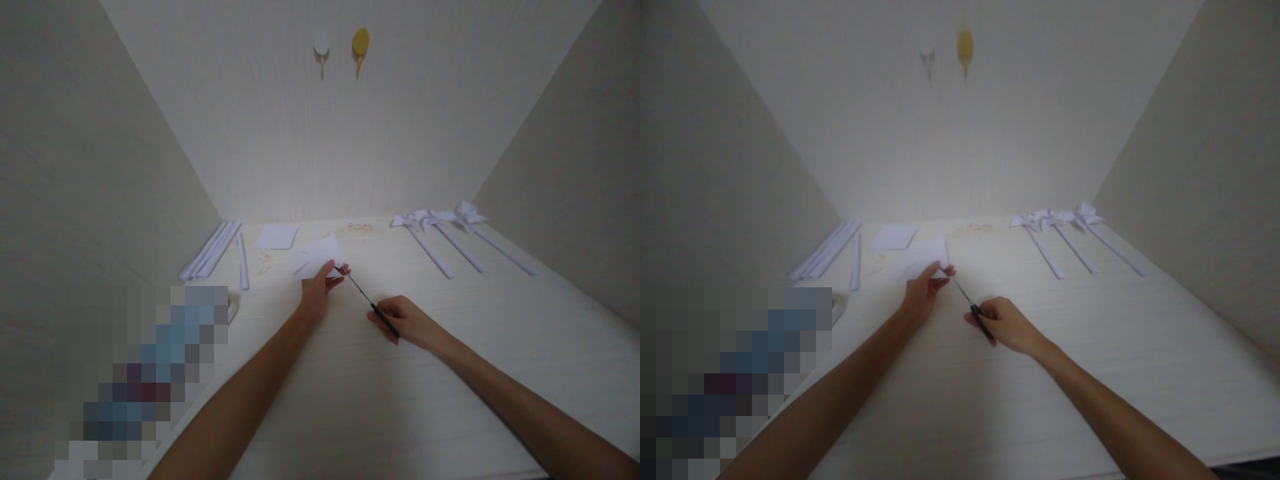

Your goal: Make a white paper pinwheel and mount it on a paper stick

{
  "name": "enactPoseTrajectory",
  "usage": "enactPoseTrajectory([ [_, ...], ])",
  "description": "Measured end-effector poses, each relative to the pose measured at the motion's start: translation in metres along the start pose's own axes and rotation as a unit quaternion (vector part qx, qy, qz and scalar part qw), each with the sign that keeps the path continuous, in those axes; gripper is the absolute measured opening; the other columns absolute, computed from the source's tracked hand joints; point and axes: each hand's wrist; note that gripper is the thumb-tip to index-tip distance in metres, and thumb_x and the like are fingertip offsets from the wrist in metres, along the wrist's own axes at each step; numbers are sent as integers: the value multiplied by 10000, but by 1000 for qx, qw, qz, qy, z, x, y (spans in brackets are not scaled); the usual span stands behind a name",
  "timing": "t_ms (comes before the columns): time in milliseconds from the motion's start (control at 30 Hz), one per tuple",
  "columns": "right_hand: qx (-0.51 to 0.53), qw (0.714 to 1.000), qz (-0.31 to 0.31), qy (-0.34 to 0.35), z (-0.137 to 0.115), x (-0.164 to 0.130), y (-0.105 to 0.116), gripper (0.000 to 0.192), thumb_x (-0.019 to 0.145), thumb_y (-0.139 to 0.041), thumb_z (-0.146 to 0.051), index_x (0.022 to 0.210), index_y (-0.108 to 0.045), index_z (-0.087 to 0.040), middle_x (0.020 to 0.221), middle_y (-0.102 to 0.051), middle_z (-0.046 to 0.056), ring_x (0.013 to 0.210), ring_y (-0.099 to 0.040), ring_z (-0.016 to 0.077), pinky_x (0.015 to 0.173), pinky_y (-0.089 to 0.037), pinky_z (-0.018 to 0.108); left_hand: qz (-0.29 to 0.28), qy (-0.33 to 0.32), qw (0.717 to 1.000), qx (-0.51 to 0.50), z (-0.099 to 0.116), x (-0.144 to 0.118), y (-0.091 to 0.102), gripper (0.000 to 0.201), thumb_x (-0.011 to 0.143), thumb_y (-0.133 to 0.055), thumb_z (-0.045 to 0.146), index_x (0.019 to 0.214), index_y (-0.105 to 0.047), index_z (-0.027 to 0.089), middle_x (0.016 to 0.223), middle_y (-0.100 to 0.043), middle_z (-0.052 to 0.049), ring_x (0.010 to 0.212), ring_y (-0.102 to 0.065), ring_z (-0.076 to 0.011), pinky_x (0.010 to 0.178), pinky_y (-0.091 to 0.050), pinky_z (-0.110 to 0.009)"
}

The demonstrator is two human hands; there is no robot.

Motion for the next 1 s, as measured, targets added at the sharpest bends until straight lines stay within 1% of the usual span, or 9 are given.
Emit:
enactPoseTrajectory([
  [333,2,1000,5,-11,1,1,-1,399,709,-524,-484,478,-422,-175,362,-446,-40,341,-377,72,373,-262,203,5,3,1000,20,0,-1,-2,141,642,-607,246,706,-596,121,690,-665,-42,620,-631,-136,587,-475,-235],
  [567,-4,1000,7,-3,-2,0,-1,397,718,-519,-465,464,-415,-178,354,-446,-40,339,-379,74,381,-268,204,9,14,1000,9,1,-2,-4,116,644,-606,222,704,-600,123,676,-665,-36,610,-628,-132,589,-471,-234],
  [700,-8,1000,9,-3,-2,1,-1,385,727,-514,-451,475,-410,-179,363,-447,-41,344,-380,75,382,-267,202,3,14,1000,-5,1,-2,-4,103,643,-610,214,694,-598,125,666,-663,-27,605,-625,-124,567,-460,-216],
  [1000,-10,1000,11,-3,-2,0,-1,381,737,-504,-437,474,-413,-177,365,-439,-39,350,-381,76,386,-273,205,8,19,1000,-5,-1,-2,-3,119,642,-615,218,709,-603,120,690,-668,-38,617,-626,-127,561,-452,-214],
])
Point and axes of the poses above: each hand's wrist, its own x-axis towards the middle knuckle, its own y-axis out of the back of the hand, z = x × y
